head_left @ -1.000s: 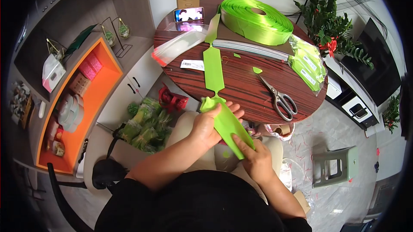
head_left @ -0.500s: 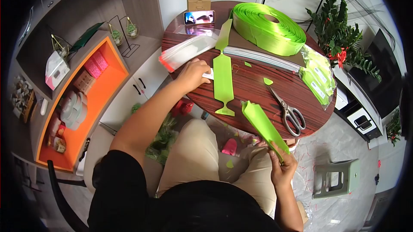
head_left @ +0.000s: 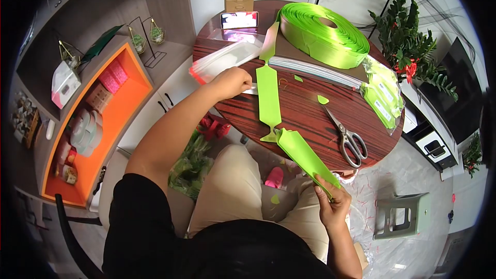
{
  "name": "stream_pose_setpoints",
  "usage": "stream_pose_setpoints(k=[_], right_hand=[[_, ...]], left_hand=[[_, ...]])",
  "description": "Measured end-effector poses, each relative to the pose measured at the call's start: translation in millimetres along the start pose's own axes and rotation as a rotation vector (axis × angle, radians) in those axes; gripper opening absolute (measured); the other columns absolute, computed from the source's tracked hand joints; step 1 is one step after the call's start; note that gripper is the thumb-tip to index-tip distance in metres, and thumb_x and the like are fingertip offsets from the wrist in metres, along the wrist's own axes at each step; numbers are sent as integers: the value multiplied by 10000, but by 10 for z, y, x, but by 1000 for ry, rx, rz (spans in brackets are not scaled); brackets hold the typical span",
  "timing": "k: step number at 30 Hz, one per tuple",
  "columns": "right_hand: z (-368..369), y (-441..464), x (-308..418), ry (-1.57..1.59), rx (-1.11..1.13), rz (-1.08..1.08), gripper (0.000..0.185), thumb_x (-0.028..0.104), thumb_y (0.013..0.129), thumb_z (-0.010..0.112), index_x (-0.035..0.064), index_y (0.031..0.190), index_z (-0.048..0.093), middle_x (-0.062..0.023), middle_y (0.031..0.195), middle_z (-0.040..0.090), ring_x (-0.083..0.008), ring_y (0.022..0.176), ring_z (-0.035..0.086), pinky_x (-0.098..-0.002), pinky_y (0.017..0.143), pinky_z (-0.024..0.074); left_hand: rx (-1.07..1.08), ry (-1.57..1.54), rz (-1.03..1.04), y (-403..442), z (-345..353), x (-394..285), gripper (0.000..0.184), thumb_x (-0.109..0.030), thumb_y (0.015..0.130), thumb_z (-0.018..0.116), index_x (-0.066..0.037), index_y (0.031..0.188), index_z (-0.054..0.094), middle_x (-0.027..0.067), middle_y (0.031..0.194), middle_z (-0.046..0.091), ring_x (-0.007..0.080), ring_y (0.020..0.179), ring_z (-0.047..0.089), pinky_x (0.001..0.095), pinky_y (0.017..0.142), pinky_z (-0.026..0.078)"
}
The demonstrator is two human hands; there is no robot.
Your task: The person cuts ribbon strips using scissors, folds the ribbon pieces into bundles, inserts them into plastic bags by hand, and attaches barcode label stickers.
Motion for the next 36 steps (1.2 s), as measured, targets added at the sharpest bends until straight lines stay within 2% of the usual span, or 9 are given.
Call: stream_pose_setpoints(k=[3,8,11,15,23,26,30,33,36], right_hand=[[26,8,83,-43,21,-92,275,-14,780,660,21,1051,681,-127,917,677,-196,668,587,-268,609,461],[90,-14,196,-182,138,-178,402,-37,725,653,35,1121,649,-125,921,657,-226,668,577,-289,617,462],[216,-1,268,-220,184,-234,463,-35,693,648,47,1148,635,-120,919,645,-235,675,571,-296,628,461],[345,-16,422,-287,218,-315,533,-29,655,641,63,1179,618,-111,911,631,-244,685,563,-305,646,458],[357,-65,569,-289,172,-466,536,-24,640,628,67,1168,625,-87,891,611,-234,708,560,-310,665,455],[322,-34,523,-274,152,-450,518,-29,646,626,62,1156,630,-84,869,607,-237,698,556,-313,662,453],[289,-18,498,-241,126,-435,483,-35,658,627,56,1132,642,-86,847,608,-237,679,551,-311,651,450],[266,-16,458,-228,119,-392,429,-40,677,636,52,1095,659,-96,848,622,-228,655,549,-299,627,447],[240,7,389,-236,103,-325,376,-46,696,645,48,1058,676,-107,849,635,-219,631,547,-287,602,444]], left_hand=[[-259,416,209,-129,-198,-293,75,-109,739,617,-64,680,615,52,722,585,251,659,523,341,653,429],[-552,451,183,-619,-832,-718,46,-102,754,582,-83,712,585,36,738,575,231,722,518,344,724,406],[-547,306,210,-848,-837,-1175,30,-97,761,589,-70,773,594,21,777,594,206,743,531,336,730,403],[-400,155,648,-1175,-400,-2208,95,-76,763,615,-34,846,635,50,876,642,182,793,580,331,737,426],[-213,44,621,-1175,-133,-2605,92,-95,774,623,-45,849,636,47,895,646,187,835,592,319,770,425],[-375,-96,604,-1073,-392,-2215,82,-105,763,662,-59,830,649,40,923,660,184,852,582,317,762,436],[-636,-5,46,-644,-776,-615,151,-84,751,648,-39,894,665,60,925,659,248,851,586,340,787,449],[-606,218,-165,-513,-676,572,249,-123,744,660,-45,978,682,65,1075,661,286,1041,575,359,914,428],[-494,305,-239,-472,-410,1063,260,-171,757,650,-52,986,683,66,1101,655,295,1088,557,367,943,407]])
Point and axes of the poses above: each hand's wrist, its own y-axis towards the middle knuckle, its own z-axis out of the palm, x = y × z, the point moved 10 cm from there along y, towards the middle knuckle
